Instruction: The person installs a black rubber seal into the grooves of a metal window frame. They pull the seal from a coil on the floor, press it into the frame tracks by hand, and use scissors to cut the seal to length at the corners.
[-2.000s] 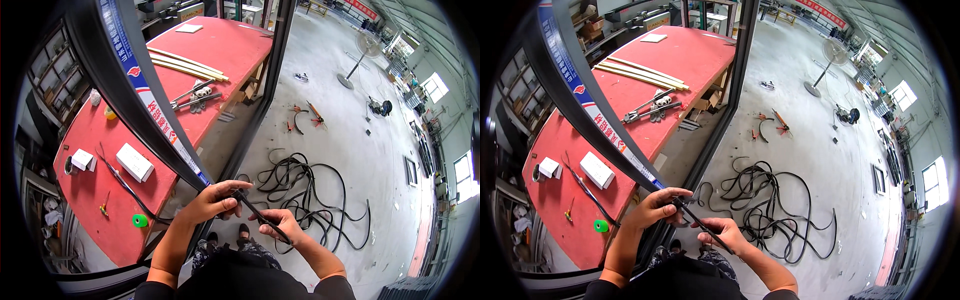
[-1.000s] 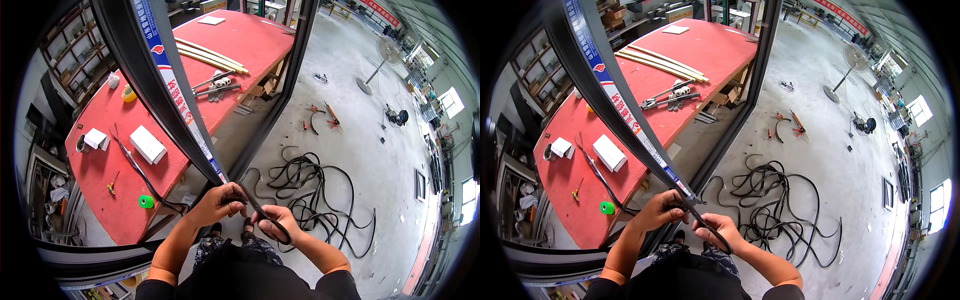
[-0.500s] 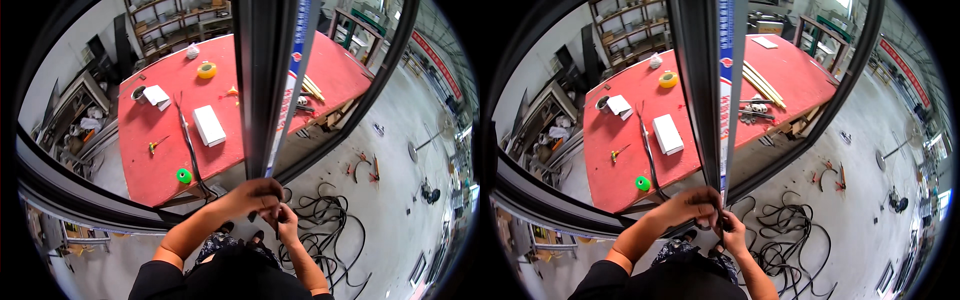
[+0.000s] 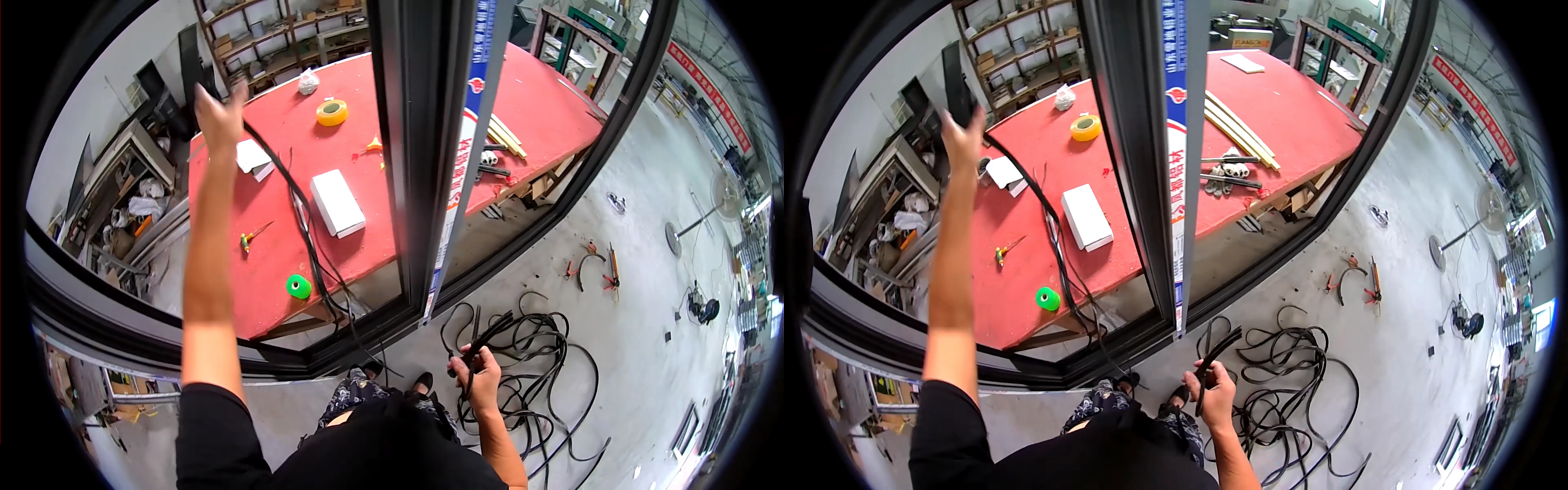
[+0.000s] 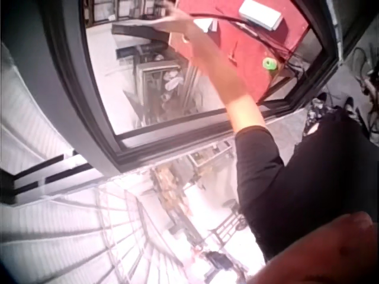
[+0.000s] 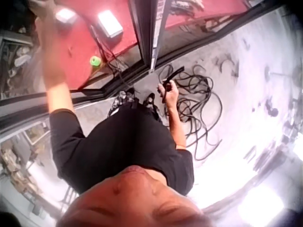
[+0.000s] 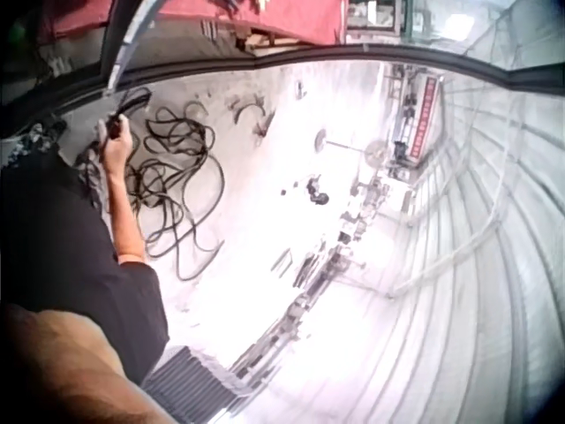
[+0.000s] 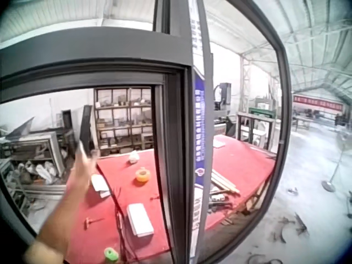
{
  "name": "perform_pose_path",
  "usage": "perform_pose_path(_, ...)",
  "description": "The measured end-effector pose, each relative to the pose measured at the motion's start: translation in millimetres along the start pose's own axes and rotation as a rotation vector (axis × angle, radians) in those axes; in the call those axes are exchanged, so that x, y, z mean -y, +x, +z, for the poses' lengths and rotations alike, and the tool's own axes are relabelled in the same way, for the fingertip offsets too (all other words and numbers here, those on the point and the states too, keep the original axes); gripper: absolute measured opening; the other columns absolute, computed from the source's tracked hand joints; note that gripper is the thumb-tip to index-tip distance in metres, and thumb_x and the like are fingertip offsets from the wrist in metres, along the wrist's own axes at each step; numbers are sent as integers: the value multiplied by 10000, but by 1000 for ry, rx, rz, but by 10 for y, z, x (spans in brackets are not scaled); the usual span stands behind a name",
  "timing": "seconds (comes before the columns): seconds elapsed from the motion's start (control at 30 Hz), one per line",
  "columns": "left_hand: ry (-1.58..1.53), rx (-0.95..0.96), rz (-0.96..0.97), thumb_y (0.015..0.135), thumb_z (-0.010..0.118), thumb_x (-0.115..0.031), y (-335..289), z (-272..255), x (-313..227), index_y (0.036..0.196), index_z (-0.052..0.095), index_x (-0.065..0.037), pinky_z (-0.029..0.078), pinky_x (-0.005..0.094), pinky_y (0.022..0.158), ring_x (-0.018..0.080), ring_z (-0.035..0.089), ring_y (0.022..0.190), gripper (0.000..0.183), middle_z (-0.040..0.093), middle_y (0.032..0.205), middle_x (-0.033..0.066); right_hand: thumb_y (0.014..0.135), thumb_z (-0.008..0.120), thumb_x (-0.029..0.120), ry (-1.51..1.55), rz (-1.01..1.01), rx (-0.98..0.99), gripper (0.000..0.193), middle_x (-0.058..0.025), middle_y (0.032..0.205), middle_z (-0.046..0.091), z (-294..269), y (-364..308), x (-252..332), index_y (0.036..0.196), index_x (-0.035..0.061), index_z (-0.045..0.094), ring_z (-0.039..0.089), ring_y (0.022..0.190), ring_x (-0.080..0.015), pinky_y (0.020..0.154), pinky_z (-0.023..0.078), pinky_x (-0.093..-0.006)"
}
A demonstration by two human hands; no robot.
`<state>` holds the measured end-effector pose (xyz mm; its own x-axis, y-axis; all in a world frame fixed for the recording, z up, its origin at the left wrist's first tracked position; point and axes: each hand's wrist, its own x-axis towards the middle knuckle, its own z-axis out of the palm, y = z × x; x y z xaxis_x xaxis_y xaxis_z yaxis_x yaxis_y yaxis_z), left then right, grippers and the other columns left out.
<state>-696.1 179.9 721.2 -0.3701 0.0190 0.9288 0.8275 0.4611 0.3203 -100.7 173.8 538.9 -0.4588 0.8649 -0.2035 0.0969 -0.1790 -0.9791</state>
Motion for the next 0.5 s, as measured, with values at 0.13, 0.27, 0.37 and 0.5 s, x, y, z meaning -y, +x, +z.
perform_pose_path(0.13, -822, 807, -692, 894, 605, -270, -1744, -667, -543, 1038, 560, -22, 462, 300, 725, 131, 540, 842, 290, 582, 960, 32, 821, 692, 66, -4, 22, 21, 244, -40, 714, 635, 34, -34, 62, 999, 22, 531, 500, 511, -52, 447, 382, -190)
perform_pose_path(0.27, -827, 1390, -936, 900, 597, -207, -2497, -1445, -1802, 1073, 603, -18, 488, 263, 706, 139, 616, 827, 256, 652, 903, 56, 815, 700, 71, -124, -8, 7, 249, -22, 708, 611, 30, 58, 117, 996, 24, 537, 498, 524, -50, 451, 386, -193)
perform_pose_path(0.37, -1094, 1603, -903, 941, 536, -116, -2723, -1728, -2200, 1116, 590, 25, 482, 253, 737, 107, 605, 806, 231, 648, 859, 56, 803, 720, 102, -366, -3, 19, 258, -6, 643, 581, 78, 146, 204, 984, 18, 557, 486, 519, -48, 465, 394, -212)
perform_pose_path(0.5, -1038, 1521, -975, 917, 575, -108, -2493, -1744, -2370, 1123, 592, 20, 450, 221, 675, 68, 556, 744, 243, 634, 828, 15, 773, 736, 149, -599, -224, 21, 312, -52, 612, 541, 148, 248, 279, 1000, 15, 569, 486, 524, -99, 517, 419, -258)
